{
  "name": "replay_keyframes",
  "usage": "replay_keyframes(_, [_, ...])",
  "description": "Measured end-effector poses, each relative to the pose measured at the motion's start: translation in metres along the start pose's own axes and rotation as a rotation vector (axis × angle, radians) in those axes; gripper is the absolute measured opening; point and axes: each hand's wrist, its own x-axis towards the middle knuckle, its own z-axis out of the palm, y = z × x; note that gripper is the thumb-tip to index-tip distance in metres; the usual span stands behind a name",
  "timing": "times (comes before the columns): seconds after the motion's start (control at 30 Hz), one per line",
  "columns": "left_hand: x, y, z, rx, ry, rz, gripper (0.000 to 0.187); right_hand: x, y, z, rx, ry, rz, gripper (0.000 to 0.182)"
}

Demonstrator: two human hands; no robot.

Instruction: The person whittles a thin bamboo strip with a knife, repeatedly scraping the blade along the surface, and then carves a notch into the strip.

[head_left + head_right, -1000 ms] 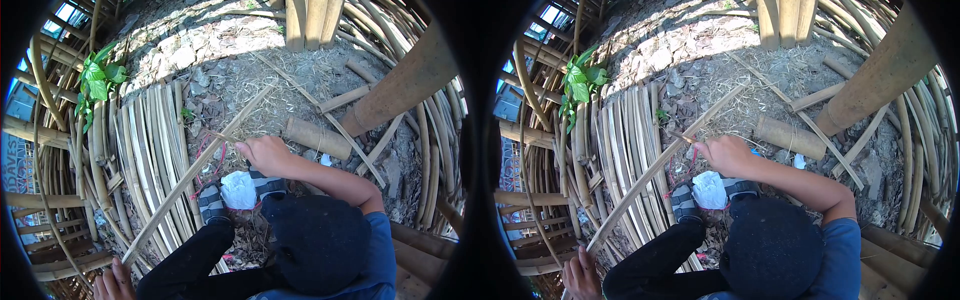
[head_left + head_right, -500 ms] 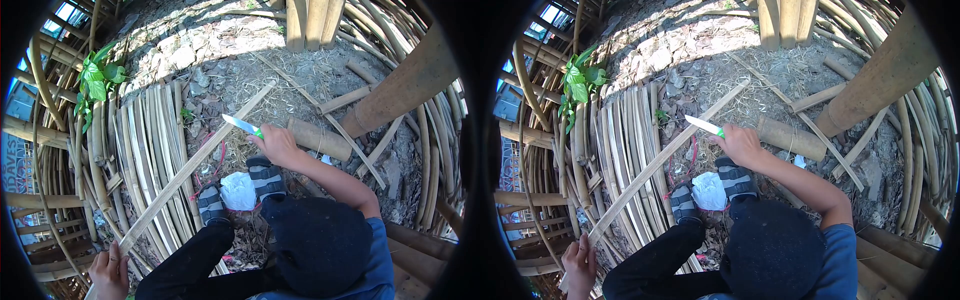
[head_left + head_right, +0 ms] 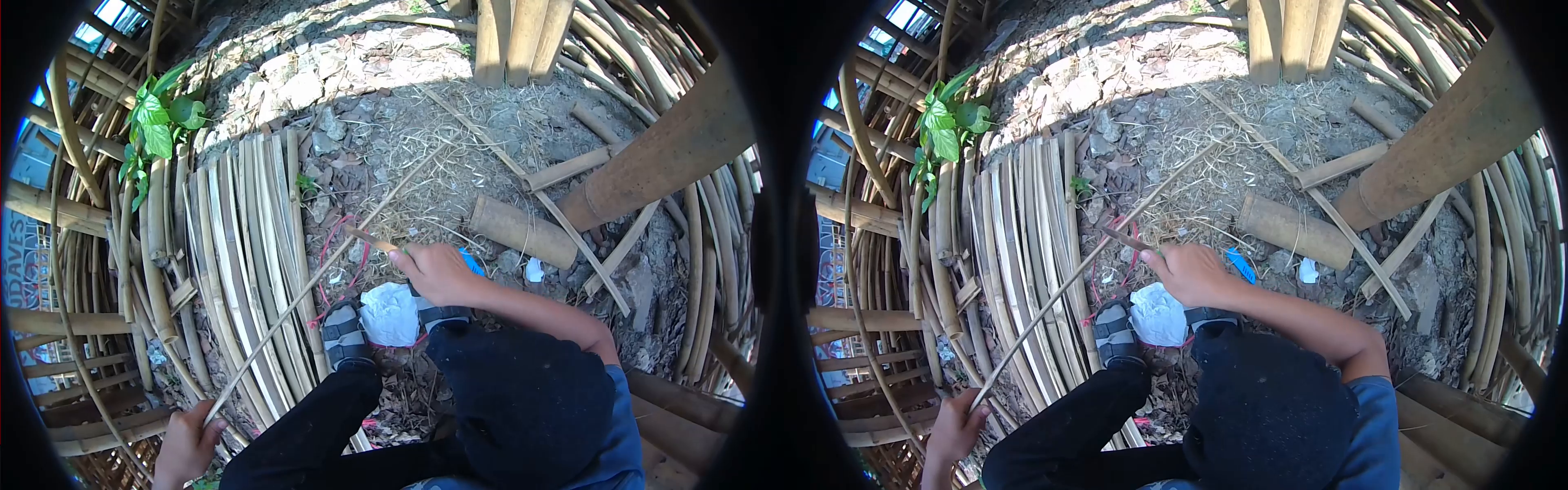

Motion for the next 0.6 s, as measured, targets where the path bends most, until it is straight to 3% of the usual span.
replay_keyframes(0.13, [-0.002,0.0,0.002,-0.035,-0.081,-0.074,0.036,-0.001,-0.01,0.018,-0.044,-0.021,-0.124,0.055])
replay_keyframes(0.27, [-0.008,0.01,0.006,-0.112,-0.08,-0.115,0.039,0.036,0.027,0.021,-0.097,0.202,0.038,0.059])
replay_keyframes(0.37, [-0.009,0.012,0.007,-0.056,-0.036,-0.098,0.041,0.014,-0.004,0.024,-0.022,0.024,-0.115,0.06])
replay_keyframes(0.47, [-0.011,0.015,0.006,-0.01,-0.041,-0.103,0.041,0.003,-0.018,0.025,-0.006,-0.006,-0.164,0.054])
replay_keyframes(0.6, [-0.018,0.019,0.011,-0.014,-0.052,-0.098,0.042,0.04,0.022,0.013,-0.158,0.138,-0.004,0.058])
